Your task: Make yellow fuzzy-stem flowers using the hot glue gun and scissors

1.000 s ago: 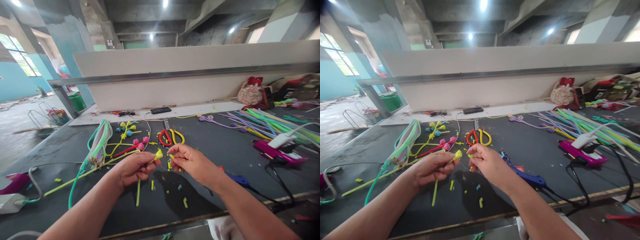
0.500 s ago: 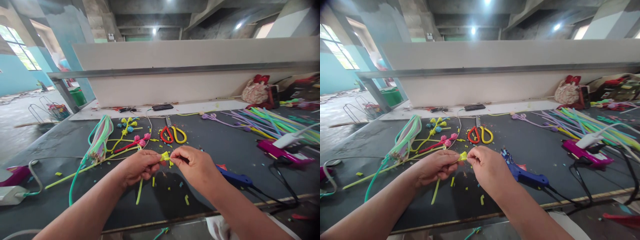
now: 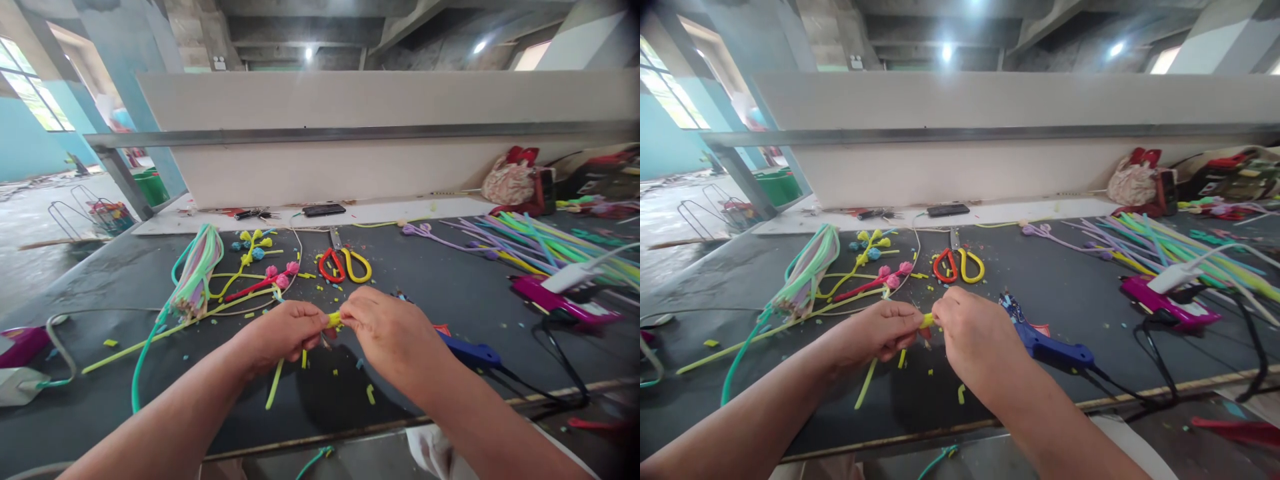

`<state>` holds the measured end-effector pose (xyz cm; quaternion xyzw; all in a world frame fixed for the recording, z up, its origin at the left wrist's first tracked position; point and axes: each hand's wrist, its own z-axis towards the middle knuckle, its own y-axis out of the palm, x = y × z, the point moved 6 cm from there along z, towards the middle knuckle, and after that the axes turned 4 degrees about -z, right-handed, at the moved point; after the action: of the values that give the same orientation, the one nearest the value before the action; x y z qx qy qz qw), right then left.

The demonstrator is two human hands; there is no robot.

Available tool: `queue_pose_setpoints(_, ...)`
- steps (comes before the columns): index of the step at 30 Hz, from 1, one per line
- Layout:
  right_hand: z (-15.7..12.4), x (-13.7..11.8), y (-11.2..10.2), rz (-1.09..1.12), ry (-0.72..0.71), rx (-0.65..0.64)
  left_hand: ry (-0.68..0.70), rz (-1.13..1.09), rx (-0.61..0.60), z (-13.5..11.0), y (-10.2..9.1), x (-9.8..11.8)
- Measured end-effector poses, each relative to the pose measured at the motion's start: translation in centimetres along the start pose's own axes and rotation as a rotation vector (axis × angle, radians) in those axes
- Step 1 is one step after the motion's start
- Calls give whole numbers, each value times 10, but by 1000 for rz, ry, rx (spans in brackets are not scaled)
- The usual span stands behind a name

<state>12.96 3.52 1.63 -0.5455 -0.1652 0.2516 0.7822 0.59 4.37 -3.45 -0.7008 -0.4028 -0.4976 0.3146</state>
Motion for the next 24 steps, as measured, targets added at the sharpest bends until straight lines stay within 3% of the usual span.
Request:
queue_pose_setpoints(17, -2, -5, -3, -35, -63, -1, 70, 153, 3, 0, 2, 3)
queue_pose_setpoints(24, 3, 13, 2, 354, 77, -9, 77, 117, -3, -2, 1, 6)
